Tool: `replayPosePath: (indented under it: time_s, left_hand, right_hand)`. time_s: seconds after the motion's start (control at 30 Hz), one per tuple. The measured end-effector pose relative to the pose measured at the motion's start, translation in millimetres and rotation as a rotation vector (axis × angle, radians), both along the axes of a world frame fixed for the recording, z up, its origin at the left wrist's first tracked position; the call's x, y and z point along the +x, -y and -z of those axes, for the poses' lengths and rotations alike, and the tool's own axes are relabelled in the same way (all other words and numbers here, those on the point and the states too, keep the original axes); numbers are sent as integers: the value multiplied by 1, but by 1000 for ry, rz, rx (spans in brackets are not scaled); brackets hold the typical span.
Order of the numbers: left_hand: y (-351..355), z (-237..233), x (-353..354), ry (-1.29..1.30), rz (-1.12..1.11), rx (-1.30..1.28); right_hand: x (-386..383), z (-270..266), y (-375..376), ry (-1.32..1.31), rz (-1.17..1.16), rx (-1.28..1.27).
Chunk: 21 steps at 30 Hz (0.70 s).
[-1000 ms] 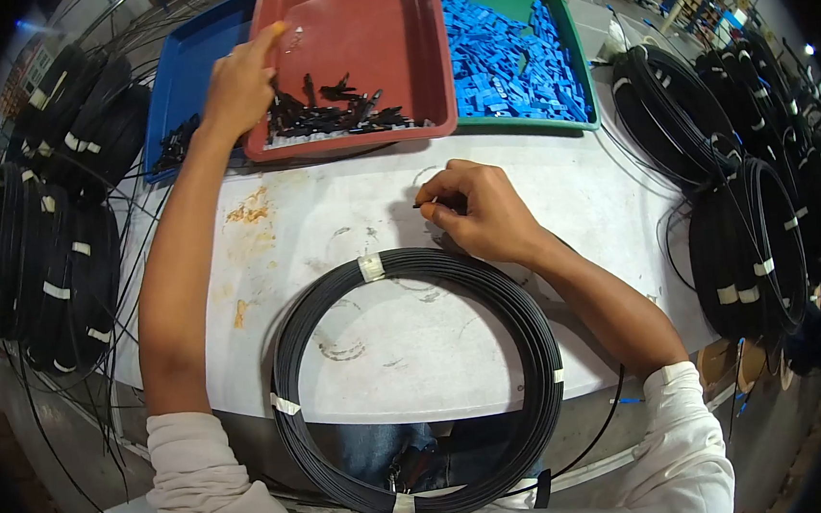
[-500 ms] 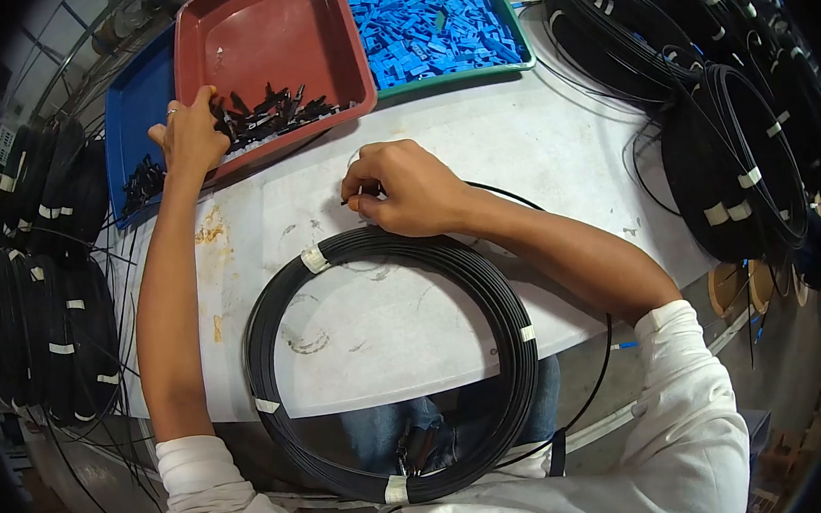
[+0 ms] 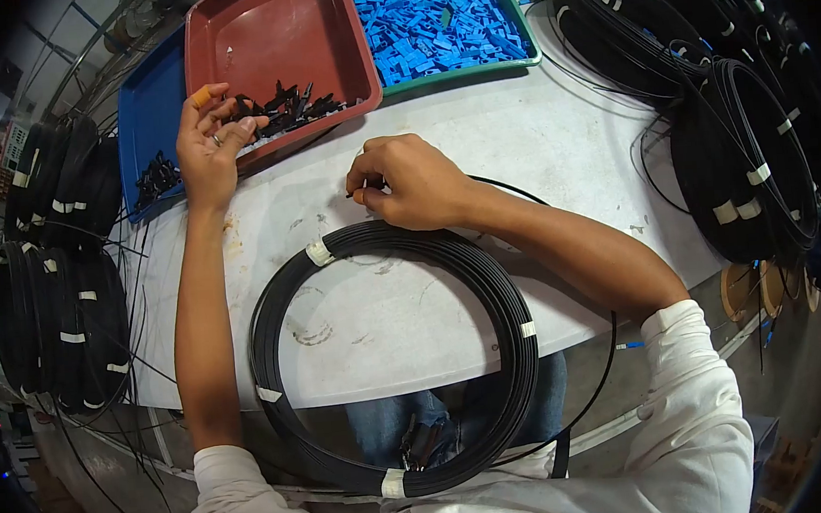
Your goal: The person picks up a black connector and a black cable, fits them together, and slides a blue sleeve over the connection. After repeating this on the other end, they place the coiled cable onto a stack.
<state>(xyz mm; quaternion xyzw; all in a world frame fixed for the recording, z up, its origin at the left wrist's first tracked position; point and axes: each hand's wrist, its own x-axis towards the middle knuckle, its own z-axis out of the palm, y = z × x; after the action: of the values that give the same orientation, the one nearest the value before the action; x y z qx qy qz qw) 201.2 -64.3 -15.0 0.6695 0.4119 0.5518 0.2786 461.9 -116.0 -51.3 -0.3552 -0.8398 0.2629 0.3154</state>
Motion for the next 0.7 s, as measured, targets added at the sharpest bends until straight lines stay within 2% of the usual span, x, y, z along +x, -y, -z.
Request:
replayPosePath:
  time_s: [0.13,0.27,0.43,0.7]
  left_hand:
    - [11,6,3,52,81,28]
    - [22,3,1,47,46,-16]
    - [26,5,-4,52,156,31]
    - [31,7,-4,146,160,-19]
  right_hand:
    - [-1,-3,0,24,-7,-25]
    - [-1,-5,2,36,-2,-51]
    - [-2,-8,2,42,1,-57]
    - [-3,-12,6,38,8,-100]
